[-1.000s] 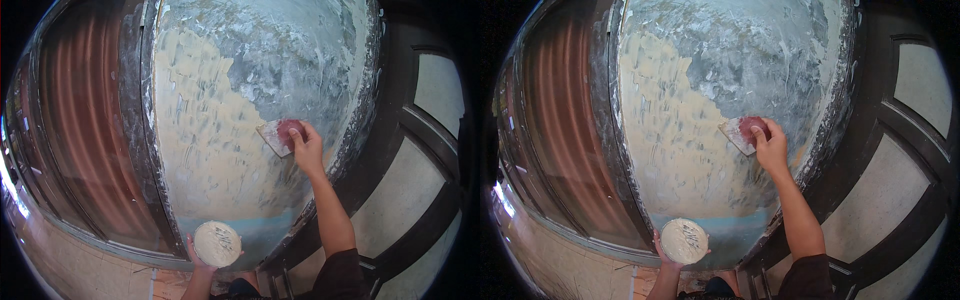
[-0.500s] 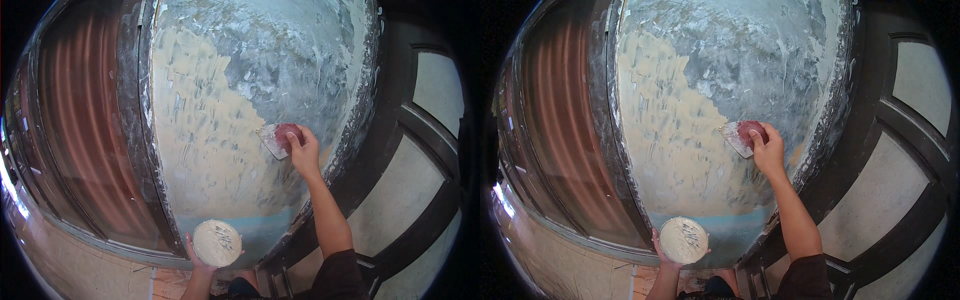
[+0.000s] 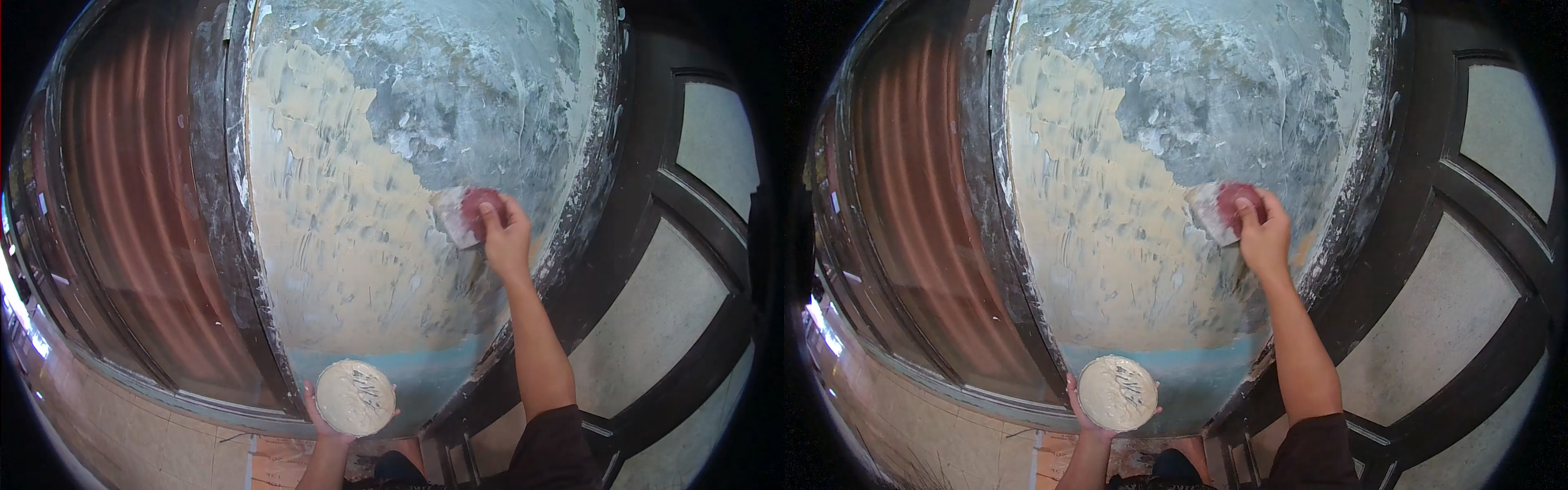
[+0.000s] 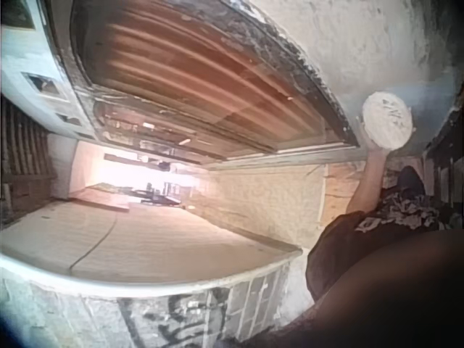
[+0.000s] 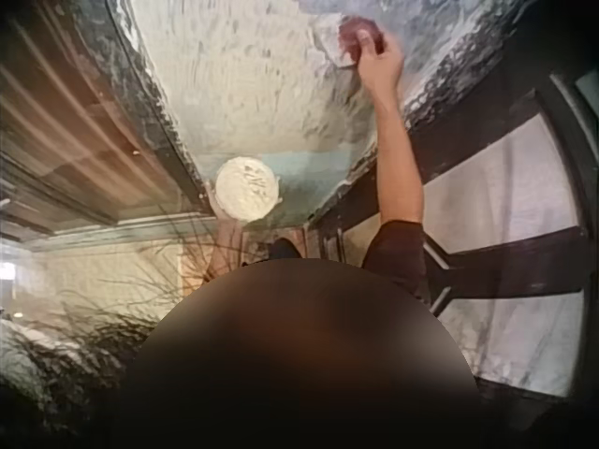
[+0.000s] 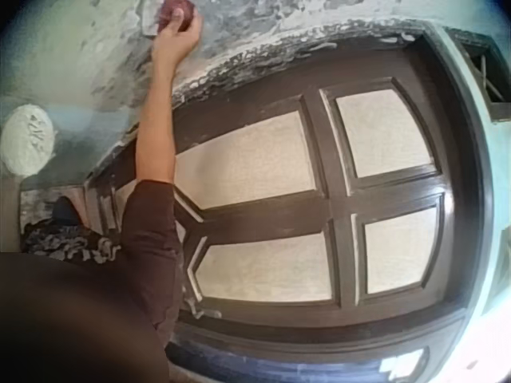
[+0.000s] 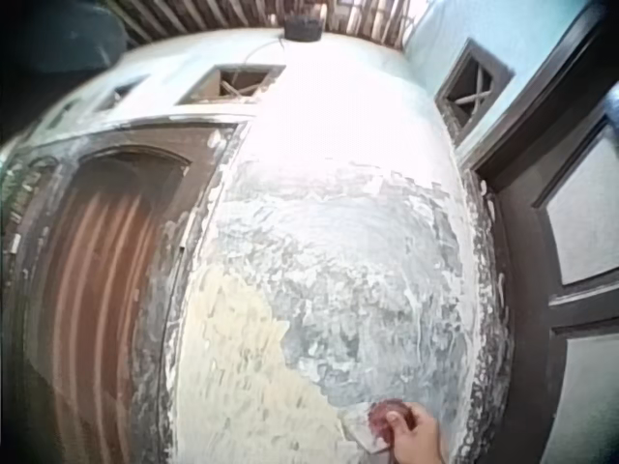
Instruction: The person applies plaster mix from a container onto a damaged wall using a putty knife, smoothing out the surface.
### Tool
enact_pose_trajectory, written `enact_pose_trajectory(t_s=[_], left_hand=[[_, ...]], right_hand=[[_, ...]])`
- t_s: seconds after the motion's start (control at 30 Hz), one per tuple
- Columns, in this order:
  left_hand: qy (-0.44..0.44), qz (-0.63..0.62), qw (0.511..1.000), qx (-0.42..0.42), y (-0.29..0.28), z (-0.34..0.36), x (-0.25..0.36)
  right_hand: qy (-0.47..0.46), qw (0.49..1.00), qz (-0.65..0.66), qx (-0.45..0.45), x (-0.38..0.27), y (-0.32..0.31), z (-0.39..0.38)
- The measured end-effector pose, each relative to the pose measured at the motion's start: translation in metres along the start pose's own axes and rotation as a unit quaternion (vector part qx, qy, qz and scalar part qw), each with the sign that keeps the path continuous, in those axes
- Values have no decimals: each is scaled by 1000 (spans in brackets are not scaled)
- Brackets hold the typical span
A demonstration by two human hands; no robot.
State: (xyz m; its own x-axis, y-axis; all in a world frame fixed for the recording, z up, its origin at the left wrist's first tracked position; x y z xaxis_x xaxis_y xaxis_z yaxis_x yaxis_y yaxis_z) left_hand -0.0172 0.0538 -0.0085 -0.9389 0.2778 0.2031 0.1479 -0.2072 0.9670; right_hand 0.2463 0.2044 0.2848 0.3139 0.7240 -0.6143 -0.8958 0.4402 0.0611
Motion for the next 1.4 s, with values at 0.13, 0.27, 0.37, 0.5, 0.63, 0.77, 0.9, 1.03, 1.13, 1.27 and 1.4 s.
enact_pose_trajectory(t_s=[0.13, 0.27, 0.37, 0.5, 0.63, 0.77, 0.9, 1.03, 1.13, 1.27, 1.4], left_hand=[[-3, -17, 1000, -20, 10, -3, 4], [17, -48, 998, -31, 31, -6, 18], [67, 37, 997, 8, 44, -9, 31], [77, -20, 996, -28, 57, -9, 35], [183, -25, 981, 57, 46, -11, 45], [200, 10, 978, 62, 49, -12, 44], [205, 8, 976, 72, 50, -12, 42], [196, -11, 978, 71, 46, -11, 39], [179, -26, 983, 13, 61, -13, 36], [149, -44, 988, -4, 60, -14, 34], [97, -79, 991, -36, 71, -18, 30]], right_hand=[[-15, 998, 56, 14, -20, -17, 2], [-198, 971, -2, -134, -55, -13, -59], [-415, 846, -98, -319, -81, 2, -121], [-469, 778, -150, -390, -101, 16, -180], [-486, 761, -133, -408, -94, 20, -200], [-483, 762, -129, -411, -89, 22, -206], [-482, 762, -129, -413, -82, 24, -214], [-476, 772, -140, -398, -81, 25, -218], [-483, 763, -176, -391, -77, 25, -218], [-480, 766, -182, -387, -77, 24, -215], [-459, 783, -175, -382, -76, 25, -214]])
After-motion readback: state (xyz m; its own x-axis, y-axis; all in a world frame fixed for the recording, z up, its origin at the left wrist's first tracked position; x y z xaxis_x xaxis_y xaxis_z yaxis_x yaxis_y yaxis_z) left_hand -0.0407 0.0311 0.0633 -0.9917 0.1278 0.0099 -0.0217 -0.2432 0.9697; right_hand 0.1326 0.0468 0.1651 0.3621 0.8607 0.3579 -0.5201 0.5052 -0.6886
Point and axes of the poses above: each hand's wrist, its own z-axis towards the middle knuckle, its own y-axis out of the palm, x = y × z, the point moved 5 cm from there along z, towards the middle knuckle, and after that the axes turned 5 degrees about x, right-handed, at the moved point
